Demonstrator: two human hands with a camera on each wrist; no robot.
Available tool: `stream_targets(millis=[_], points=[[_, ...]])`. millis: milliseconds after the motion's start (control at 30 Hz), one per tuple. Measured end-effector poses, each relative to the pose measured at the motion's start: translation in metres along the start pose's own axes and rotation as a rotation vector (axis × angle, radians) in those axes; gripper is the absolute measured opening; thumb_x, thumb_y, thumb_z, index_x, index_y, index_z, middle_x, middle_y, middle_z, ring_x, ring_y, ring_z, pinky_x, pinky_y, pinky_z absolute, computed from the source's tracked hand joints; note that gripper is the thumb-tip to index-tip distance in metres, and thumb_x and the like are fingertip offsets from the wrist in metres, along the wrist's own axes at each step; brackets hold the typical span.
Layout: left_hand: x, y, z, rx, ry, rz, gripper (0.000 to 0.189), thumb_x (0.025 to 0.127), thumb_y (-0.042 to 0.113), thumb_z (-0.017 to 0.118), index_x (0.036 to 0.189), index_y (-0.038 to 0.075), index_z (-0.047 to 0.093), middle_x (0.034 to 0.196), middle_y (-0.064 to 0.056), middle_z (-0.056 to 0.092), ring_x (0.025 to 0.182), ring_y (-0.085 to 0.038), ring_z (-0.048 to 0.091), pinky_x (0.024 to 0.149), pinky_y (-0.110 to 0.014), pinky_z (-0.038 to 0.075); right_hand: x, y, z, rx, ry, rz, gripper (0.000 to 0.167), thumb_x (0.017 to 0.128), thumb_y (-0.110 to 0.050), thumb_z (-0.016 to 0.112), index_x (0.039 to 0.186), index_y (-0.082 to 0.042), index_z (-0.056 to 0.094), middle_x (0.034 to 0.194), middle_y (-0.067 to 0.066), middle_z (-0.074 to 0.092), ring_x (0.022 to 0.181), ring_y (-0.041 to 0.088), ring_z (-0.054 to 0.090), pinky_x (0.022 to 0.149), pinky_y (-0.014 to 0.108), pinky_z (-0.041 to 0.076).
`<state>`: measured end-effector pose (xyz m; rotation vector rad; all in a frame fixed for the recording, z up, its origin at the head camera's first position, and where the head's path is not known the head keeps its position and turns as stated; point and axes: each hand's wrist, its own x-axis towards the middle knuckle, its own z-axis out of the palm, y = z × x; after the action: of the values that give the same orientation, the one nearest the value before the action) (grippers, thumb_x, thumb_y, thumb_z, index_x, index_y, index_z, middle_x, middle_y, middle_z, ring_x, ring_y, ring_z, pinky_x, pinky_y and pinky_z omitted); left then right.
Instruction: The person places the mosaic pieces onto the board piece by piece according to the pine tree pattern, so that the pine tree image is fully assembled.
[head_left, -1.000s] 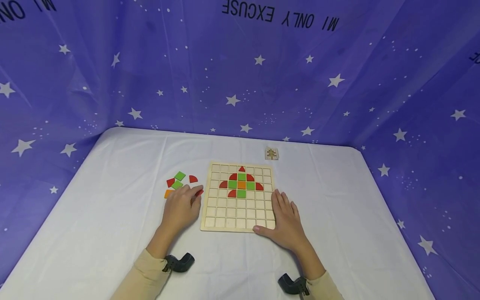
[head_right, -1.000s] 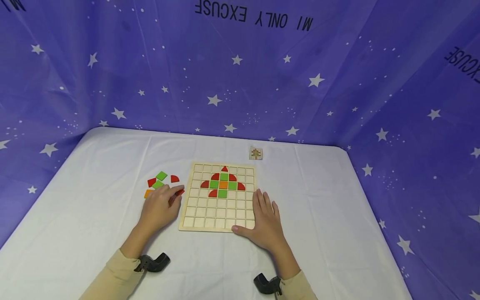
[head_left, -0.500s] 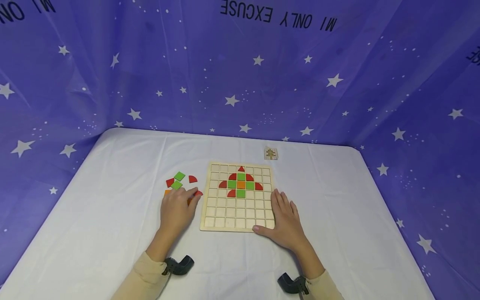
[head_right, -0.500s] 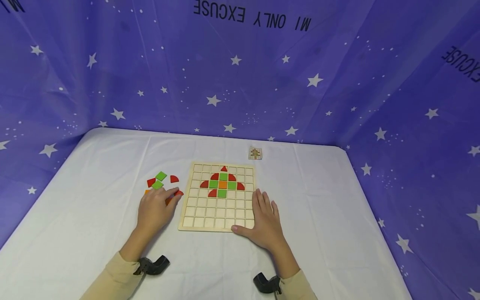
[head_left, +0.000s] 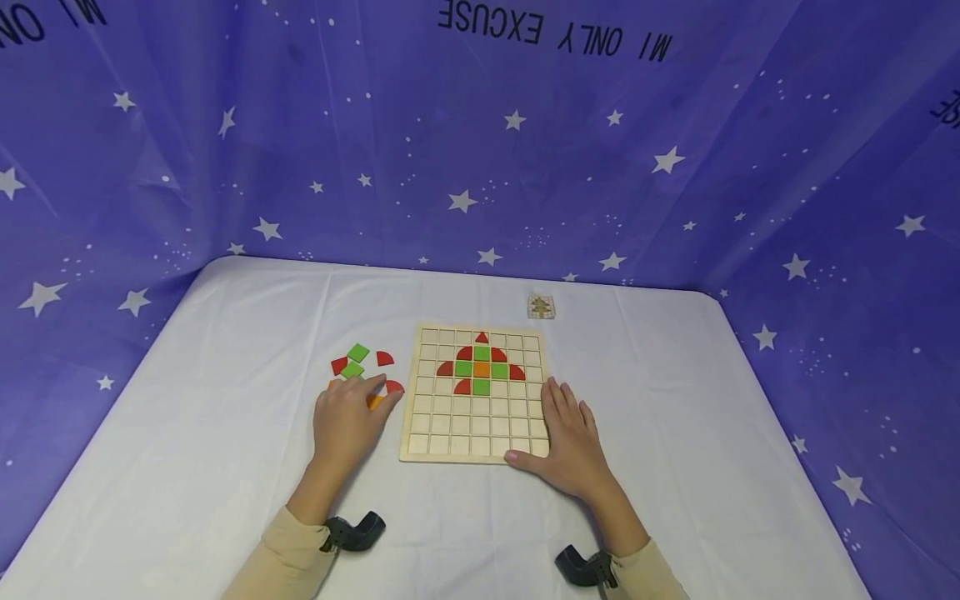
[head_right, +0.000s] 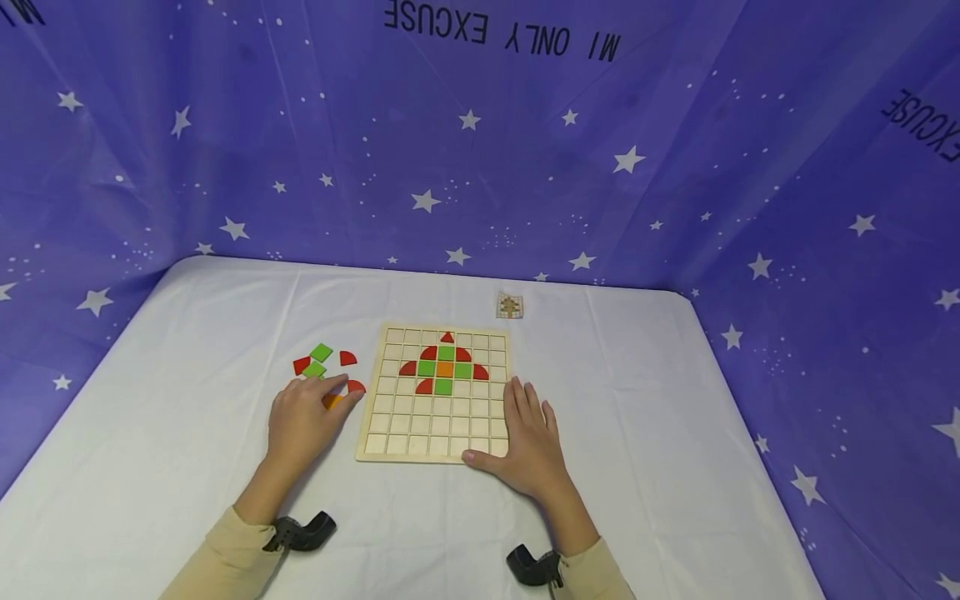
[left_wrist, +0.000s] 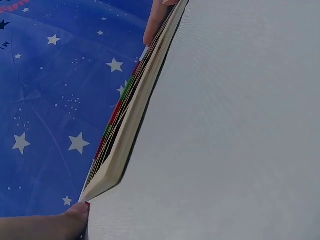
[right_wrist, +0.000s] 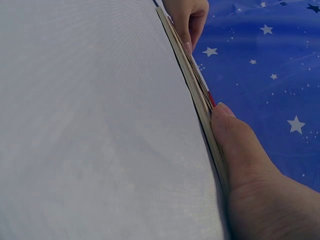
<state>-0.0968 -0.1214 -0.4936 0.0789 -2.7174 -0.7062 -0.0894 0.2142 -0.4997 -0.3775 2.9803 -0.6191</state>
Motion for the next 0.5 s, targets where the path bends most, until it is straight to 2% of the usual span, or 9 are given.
stream_targets(millis=[100, 233, 300, 400, 500], points=[[0.0009, -0.0021, 0.0003, -0.022, -0.028, 0.013, 0.041, 0.083, 0.039, 0.079, 0.114, 0.013, 0.076, 0.075, -0.007, 0.064, 0.078, -0.028, 0.056, 0.073, -0.043, 0.043, 0.0001, 0.0004, 0.0006, -0.002, -0.003, 0.005, 0.130, 0.069, -0.086, 0.061, 0.160, -0.011, 0.008, 0.169, 0.007, 0.006, 0.156, 0.028, 0.003, 0.122, 0.056, 0.004], [0.0033, -0.0052, -0.0024, -0.059, -0.088, 0.022, 0.043, 0.084, 0.038, 0.079, 0.118, 0.014, 0.073, 0.084, -0.007, 0.069, 0.088, -0.029, 0.061, 0.090, -0.050, 0.045, 0.0002, 0.0000, 0.0011, 0.001, -0.006, 0.004, 0.130, 0.069, -0.086, 0.061, 0.160, -0.011, 0.008, 0.169, 0.007, 0.006, 0.156, 0.028, 0.003, 0.122, 0.056, 0.004], [0.0052, -0.0065, -0.0041, -0.066, -0.120, 0.037, 0.042, 0.084, 0.038, 0.078, 0.119, 0.014, 0.073, 0.082, -0.007, 0.067, 0.085, -0.028, 0.059, 0.089, -0.048, 0.044, 0.0002, 0.0001, 0.0012, -0.001, -0.007, 0.003, 0.130, 0.069, -0.086, 0.060, 0.160, -0.011, 0.008, 0.169, 0.007, 0.005, 0.156, 0.028, 0.003, 0.122, 0.056, 0.004], [0.0077, -0.0077, -0.0044, -0.058, -0.146, 0.073, 0.039, 0.085, 0.037, 0.077, 0.117, 0.015, 0.074, 0.073, -0.002, 0.059, 0.078, -0.024, 0.053, 0.078, -0.042, 0.041, 0.0003, 0.0004, 0.0013, -0.004, -0.007, 0.002, 0.130, 0.069, -0.086, 0.060, 0.160, -0.010, 0.008, 0.169, 0.006, 0.005, 0.156, 0.028, 0.003, 0.122, 0.056, 0.004], [0.0085, -0.0081, -0.0032, -0.061, -0.152, 0.104, 0.036, 0.086, 0.035, 0.077, 0.115, 0.012, 0.074, 0.065, 0.003, 0.050, 0.074, -0.021, 0.048, 0.081, -0.042, 0.041, 0.0003, 0.0009, 0.0012, -0.004, -0.004, 0.001, 0.130, 0.069, -0.087, 0.060, 0.160, -0.010, 0.009, 0.169, 0.006, 0.006, 0.156, 0.028, 0.004, 0.122, 0.056, 0.004]])
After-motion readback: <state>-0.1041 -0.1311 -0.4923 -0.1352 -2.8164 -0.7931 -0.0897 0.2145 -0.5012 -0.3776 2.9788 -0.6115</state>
